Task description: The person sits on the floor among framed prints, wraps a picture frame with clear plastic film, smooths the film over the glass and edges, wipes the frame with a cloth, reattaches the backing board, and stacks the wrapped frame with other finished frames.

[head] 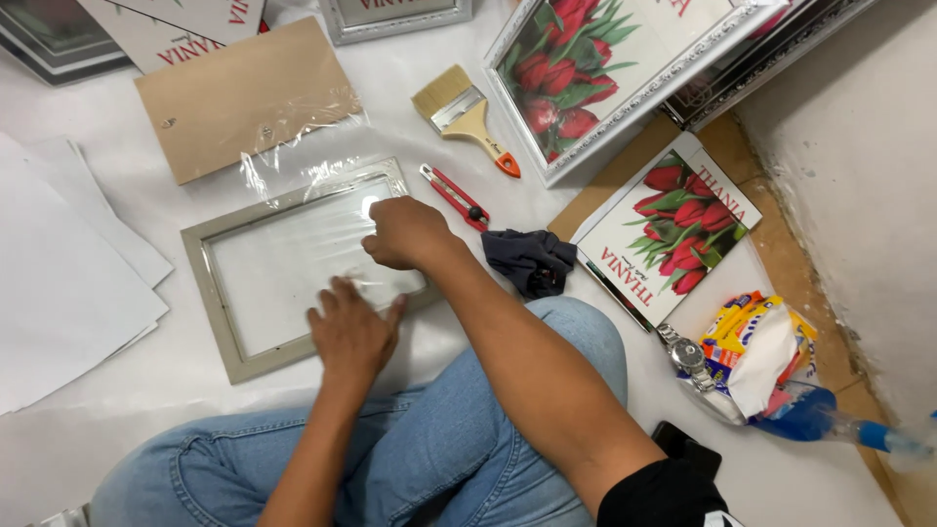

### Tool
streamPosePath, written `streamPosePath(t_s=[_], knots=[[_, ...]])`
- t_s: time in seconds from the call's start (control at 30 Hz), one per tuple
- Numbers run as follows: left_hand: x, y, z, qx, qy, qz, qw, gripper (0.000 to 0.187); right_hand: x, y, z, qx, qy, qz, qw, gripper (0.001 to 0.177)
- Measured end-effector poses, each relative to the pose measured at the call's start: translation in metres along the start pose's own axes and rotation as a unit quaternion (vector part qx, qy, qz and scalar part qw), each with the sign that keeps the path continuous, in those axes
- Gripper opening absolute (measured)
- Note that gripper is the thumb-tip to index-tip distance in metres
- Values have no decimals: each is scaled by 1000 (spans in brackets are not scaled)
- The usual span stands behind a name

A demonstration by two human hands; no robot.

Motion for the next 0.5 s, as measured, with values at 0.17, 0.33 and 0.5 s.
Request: streamPosePath(t_s=[0.17,0.33,0.5], knots=[[-18,9,110,119,58,5,991,111,0,-3,8,-1,16,-3,1000,47],[-10,10,107,76,58,-52,994,105,2,4,26,29,40,-9,999,46],[46,-4,-34,-146,-70,-193,968,64,-11,18,33,33,94,-19,995,47]])
Point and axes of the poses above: each hand's wrist, its own y-axis towards the middle knuckle, its own x-axis out of the back of the hand, z = x × y, the point moved 10 cm from there along y, towards the middle knuckle, and after that the axes turned 3 degrees about x, right-handed, at the moved point
